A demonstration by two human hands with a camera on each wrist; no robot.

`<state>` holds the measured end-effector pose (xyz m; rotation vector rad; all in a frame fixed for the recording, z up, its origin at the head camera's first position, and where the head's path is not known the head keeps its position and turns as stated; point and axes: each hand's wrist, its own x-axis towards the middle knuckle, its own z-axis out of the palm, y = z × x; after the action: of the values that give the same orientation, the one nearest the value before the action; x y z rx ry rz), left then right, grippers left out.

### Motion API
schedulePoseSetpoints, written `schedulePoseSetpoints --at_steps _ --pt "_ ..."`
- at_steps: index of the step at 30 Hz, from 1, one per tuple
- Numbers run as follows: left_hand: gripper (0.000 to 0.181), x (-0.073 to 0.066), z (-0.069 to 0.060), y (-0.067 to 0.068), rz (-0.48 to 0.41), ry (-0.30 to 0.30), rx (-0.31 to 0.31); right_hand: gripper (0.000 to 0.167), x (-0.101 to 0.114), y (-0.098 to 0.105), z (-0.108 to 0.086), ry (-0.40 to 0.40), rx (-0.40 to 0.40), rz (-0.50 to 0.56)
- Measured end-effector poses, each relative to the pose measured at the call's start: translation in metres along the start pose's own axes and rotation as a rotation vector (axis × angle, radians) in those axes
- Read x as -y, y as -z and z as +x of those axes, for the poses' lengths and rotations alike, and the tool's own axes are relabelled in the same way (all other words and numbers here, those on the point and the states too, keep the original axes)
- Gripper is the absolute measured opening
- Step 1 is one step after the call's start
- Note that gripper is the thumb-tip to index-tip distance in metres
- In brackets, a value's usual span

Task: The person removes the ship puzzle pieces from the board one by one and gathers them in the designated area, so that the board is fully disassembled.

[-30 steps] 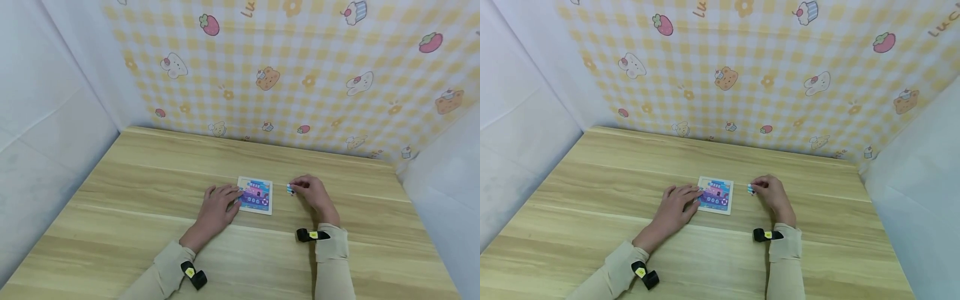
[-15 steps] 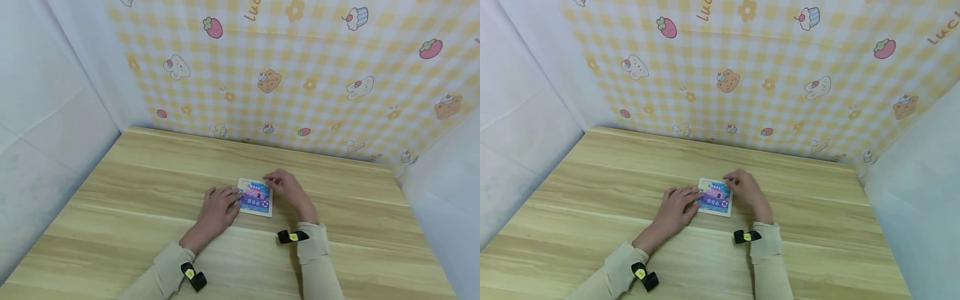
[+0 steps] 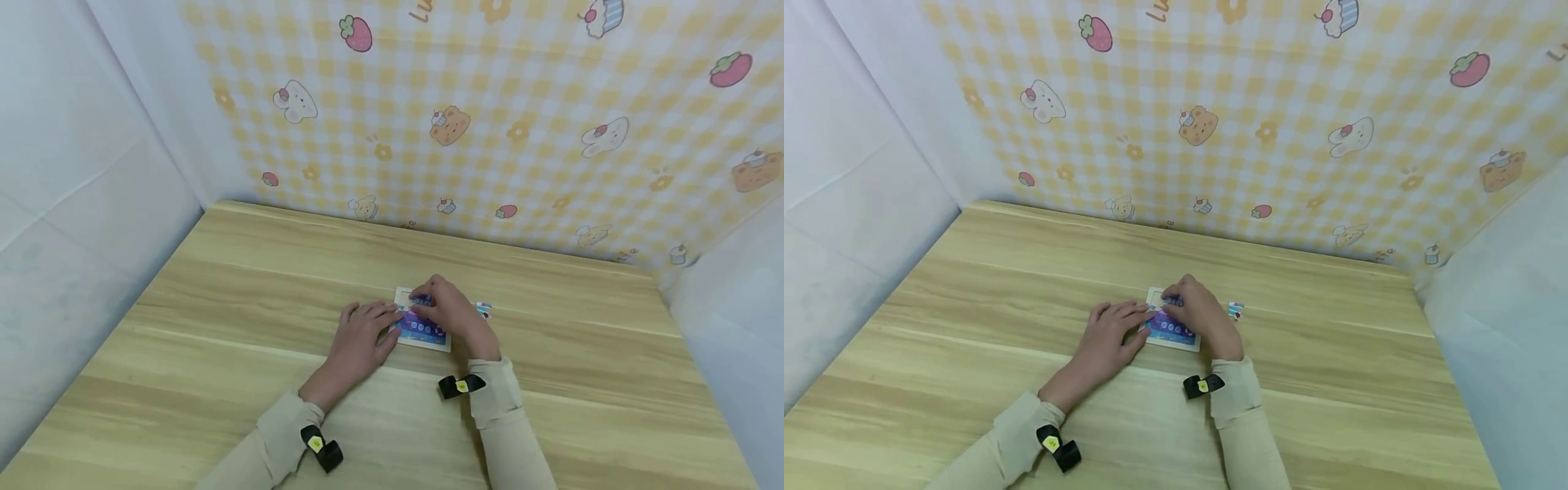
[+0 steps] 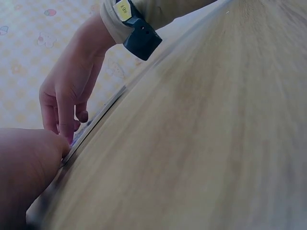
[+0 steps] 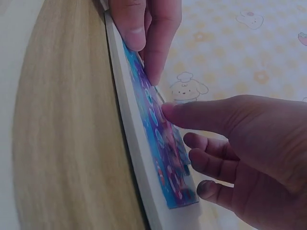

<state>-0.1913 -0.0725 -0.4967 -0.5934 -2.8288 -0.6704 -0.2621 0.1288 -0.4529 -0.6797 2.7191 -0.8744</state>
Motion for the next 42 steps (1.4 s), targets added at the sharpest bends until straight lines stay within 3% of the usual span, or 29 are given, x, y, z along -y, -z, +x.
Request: schedulePoseSetpoints --at_steps 12,16,23,30,36,39,42 --pt "0.036 -0.001 0.000 0.004 -0.008 0.011 0.019 0.021 -0.008 0.002 -0.001 0.039 -0.044 0.038" --pt "0.036 -0.002 -0.001 0.003 -0.021 0.017 0.016 0.025 -0.014 0.003 -0.002 0.016 -0.054 0.101" --pt "0.037 -0.002 -0.001 0.003 -0.022 0.022 0.022 0.014 -0.018 0.004 -0.003 -0.027 -0.099 0.189" --pt "0.037 -0.002 -0.001 0.001 -0.018 0.029 0.021 0.014 -0.024 0.005 -0.005 -0.038 -0.142 0.266" --pt "0.037 -0.006 0.000 0.000 -0.039 0.034 0.033 0.022 -0.040 0.026 -0.026 -0.077 -0.254 0.361" --pt "0.037 -0.006 0.000 0.001 -0.046 0.035 0.036 0.027 -0.060 0.044 -0.048 -0.121 -0.360 0.401" --pt "0.037 -0.004 -0.001 0.002 -0.045 0.036 0.025 0.031 -0.083 0.058 -0.073 -0.214 -0.420 0.397"
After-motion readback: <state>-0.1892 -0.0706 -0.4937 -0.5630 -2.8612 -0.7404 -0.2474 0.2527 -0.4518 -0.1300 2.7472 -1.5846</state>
